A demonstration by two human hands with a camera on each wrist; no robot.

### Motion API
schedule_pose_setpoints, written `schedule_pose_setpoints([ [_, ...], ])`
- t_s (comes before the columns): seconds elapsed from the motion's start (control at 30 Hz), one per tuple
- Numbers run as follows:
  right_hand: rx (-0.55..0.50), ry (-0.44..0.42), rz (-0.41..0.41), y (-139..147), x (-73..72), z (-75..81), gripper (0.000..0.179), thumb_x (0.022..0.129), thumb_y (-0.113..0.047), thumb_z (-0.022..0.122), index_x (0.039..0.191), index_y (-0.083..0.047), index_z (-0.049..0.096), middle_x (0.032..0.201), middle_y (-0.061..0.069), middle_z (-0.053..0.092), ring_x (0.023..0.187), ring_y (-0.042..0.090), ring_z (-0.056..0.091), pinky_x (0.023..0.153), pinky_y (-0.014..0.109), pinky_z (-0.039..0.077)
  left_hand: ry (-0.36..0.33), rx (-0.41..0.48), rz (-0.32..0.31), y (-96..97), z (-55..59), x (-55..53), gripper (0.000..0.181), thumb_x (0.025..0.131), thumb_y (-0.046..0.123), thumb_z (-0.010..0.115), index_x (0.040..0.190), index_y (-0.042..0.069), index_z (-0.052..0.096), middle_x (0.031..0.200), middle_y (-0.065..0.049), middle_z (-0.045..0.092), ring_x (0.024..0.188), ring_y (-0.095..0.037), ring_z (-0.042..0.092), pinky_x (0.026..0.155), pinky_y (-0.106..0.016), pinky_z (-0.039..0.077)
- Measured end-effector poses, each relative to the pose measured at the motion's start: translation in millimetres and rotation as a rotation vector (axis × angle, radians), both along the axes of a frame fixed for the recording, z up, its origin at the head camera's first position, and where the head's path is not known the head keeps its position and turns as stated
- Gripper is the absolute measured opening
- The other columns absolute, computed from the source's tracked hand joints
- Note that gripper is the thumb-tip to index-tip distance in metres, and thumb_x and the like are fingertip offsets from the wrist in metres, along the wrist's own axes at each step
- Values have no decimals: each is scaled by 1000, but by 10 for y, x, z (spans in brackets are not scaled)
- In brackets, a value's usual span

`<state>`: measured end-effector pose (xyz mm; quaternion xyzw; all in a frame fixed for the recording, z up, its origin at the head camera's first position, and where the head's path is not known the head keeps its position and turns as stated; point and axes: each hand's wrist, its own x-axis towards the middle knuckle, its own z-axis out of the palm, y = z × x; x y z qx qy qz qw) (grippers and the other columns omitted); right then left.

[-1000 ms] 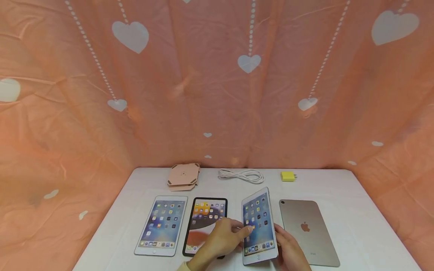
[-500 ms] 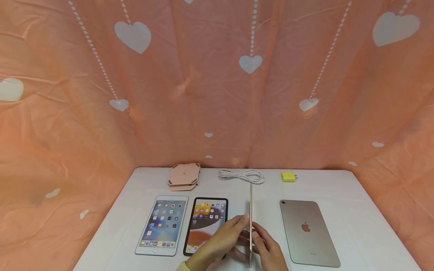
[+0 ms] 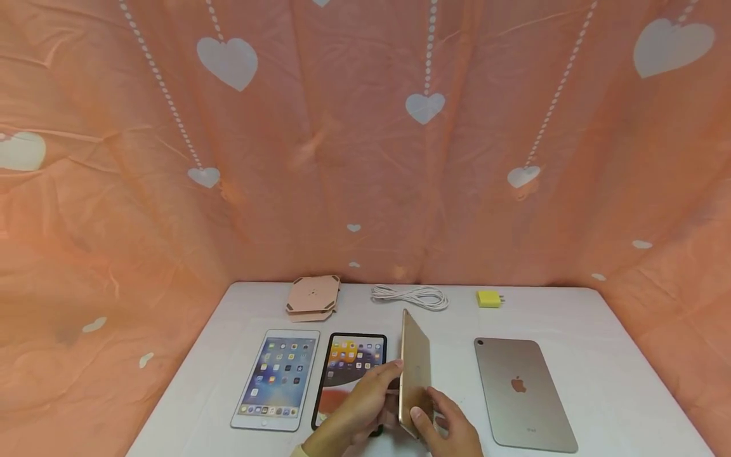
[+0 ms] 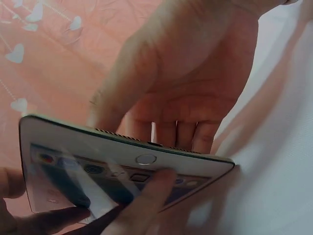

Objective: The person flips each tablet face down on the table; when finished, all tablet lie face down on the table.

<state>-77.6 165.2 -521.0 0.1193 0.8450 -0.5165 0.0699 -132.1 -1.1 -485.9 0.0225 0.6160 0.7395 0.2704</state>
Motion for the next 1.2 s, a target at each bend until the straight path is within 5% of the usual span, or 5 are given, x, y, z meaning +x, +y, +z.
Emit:
schedule_pose_setpoints([
  [0.2, 185, -16, 51, 25, -17, 15, 81, 102, -55, 72, 155, 3, 55, 156, 33, 55, 134, 53, 62, 102, 53, 62, 51, 23, 63, -87, -22, -74, 48, 114, 23, 55, 152, -6, 57, 119, -20, 78, 103, -34, 79, 81, -53, 68],
  [0.67, 504, 5, 129, 167, -94, -40, 91, 92, -57, 84, 148, 10, 59, 154, 43, 49, 135, 64, 53, 110, 73, 49, 139, -181, 162, -83, -175, -148, 33, 106, 1, 64, 136, -12, 67, 105, -13, 81, 85, -23, 80, 66, -40, 68],
  [0.9, 545, 0, 144, 229, -93, -44, 94, 89, -59, 85, 146, 10, 60, 152, 42, 51, 134, 66, 51, 111, 72, 48, 260, -355, 197, 9, -183, -145, 25, 99, -2, 71, 123, -6, 77, 85, -2, 77, 64, -13, 72, 49, -30, 61],
  [1.2, 517, 69, 70, 351, -86, -38, 83, 80, -44, 96, 138, 9, 68, 149, 39, 58, 132, 63, 57, 107, 72, 51, 446, -502, 122, 46, -207, -184, 15, 96, -3, 73, 109, -8, 78, 70, 2, 70, 56, -6, 62, 50, -20, 50],
])
